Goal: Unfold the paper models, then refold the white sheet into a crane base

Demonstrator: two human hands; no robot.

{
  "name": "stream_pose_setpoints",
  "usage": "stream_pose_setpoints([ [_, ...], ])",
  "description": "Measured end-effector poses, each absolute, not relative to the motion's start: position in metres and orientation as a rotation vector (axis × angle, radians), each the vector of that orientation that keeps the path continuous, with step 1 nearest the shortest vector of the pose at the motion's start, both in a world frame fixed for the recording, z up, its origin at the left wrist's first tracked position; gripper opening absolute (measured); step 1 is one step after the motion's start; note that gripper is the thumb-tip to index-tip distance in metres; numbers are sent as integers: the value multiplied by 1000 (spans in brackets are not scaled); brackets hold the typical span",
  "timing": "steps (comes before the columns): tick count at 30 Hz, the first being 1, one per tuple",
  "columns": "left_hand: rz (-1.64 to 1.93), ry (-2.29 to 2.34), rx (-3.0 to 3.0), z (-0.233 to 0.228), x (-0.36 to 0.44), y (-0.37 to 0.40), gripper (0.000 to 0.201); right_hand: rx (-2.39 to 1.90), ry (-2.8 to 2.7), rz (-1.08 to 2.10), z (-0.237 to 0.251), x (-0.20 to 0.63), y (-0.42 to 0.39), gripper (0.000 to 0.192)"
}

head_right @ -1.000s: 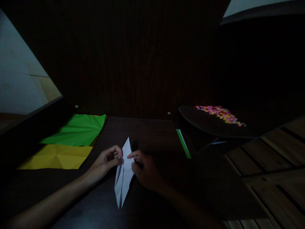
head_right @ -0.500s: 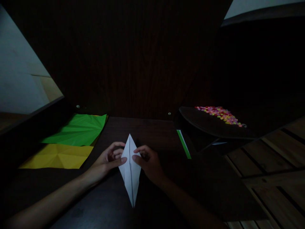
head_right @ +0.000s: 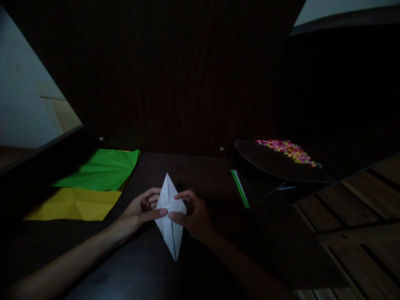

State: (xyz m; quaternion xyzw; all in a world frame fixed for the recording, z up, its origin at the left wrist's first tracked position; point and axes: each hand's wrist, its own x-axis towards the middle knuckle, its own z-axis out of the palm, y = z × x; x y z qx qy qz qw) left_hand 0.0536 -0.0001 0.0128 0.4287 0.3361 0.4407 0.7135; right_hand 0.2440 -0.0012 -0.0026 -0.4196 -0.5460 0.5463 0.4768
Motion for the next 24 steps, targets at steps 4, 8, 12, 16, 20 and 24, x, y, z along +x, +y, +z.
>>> stream_pose_setpoints([
  [4, 933, 650, 971, 14, 53, -2, 35, -978, -1248, 1504, 2, 245, -1, 43],
  [8, 911, 542, 1001, 13, 53, -2, 39, -950, -1120, 1617, 5, 244, 0, 46],
  [12, 908, 523, 1016, 13, 52, -1, 40, -941, -1073, 1642, 5, 243, 1, 48],
  [16, 910, 529, 1005, 14, 51, -1, 39, -925, -1096, 1626, 3, 243, 1, 47],
  [20, 914, 534, 984, 15, 51, -2, 38, -919, -1117, 1622, 1, 243, 0, 47],
  [24, 925, 535, 978, 16, 52, -2, 36, -933, -1159, 1588, 1, 243, -1, 46],
])
